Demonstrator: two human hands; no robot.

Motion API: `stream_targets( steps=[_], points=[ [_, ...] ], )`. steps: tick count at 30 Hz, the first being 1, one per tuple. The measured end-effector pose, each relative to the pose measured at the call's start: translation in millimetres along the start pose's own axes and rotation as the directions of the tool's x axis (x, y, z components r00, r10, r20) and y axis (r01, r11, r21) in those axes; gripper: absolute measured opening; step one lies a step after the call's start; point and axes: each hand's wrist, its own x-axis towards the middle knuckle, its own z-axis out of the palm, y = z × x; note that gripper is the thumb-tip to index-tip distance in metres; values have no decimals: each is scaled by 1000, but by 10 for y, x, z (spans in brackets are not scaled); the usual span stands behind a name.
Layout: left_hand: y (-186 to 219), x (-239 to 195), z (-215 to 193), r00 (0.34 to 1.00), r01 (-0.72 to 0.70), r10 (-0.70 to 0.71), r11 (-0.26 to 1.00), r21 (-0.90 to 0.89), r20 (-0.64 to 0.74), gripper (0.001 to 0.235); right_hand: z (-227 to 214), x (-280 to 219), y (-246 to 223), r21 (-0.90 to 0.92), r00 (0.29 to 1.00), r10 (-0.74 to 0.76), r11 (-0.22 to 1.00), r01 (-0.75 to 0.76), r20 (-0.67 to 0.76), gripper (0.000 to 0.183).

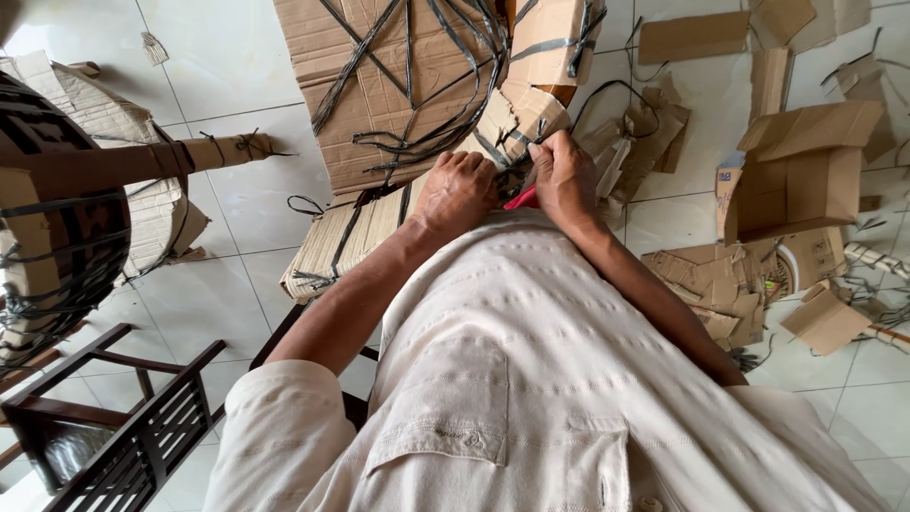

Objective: The person is assembling a cardboard structure by threading plastic straps through pre-cut slots and securing them, occasionally using scissors to trim the straps.

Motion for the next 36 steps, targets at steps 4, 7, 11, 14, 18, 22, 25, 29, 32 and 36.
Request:
stream_targets(
  steps=[4, 7, 11, 14, 18, 22, 25, 29, 32, 36],
  points=[
    [-56, -103, -126, 978, 176, -143, 958, -225, 152, 10, -73, 2, 213, 82, 994, 35, 996, -43, 101, 25],
    [-55, -257, -273, 951, 276, -221, 922, -272, 215, 20, -215, -42, 350, 54, 990, 80, 995, -87, 120, 23],
    [-51, -438, -294, 904, 427, -377, 819, -383, 202, 20, -276, -88, 626, 31, 983, 138, 989, -143, 123, 14],
    [14, -431, -250, 892, 453, -424, 818, -354, 159, 22, -278, 2, 541, 138, 986, 159, 977, -164, 50, 13],
    [4, -393, -245, 816, 578, -526, 731, -362, 240, 25, -324, 376, 465, 196, 992, 116, 975, -105, -48, 16],
    [-94, -417, -146, 756, 654, -586, 665, -360, 292, 26, -495, 868, 118, 61, 983, -8, 998, 20, -184, 19],
    [-267, -233, -147, 692, 722, -629, 594, -354, 356, 25, -532, 1462, -167, 16, 955, -200, 978, 208, -221, 17],
    [-459, -245, 167, 572, 820, -725, 496, -286, 384, 30, -385, 2042, -49, -147, 957, -263, 959, 244, -124, 41],
    [-665, -86, 410, 477, 879, -764, 427, -213, 435, 30, -163, 2203, 185, -191, 956, -245, 958, 213, -163, 43],
    [-1005, 4, 987, 417, 908, -777, 334, -253, 472, 29, -215, 2078, -21, -88, 967, -225, 973, 216, -116, 39]
  ],
)
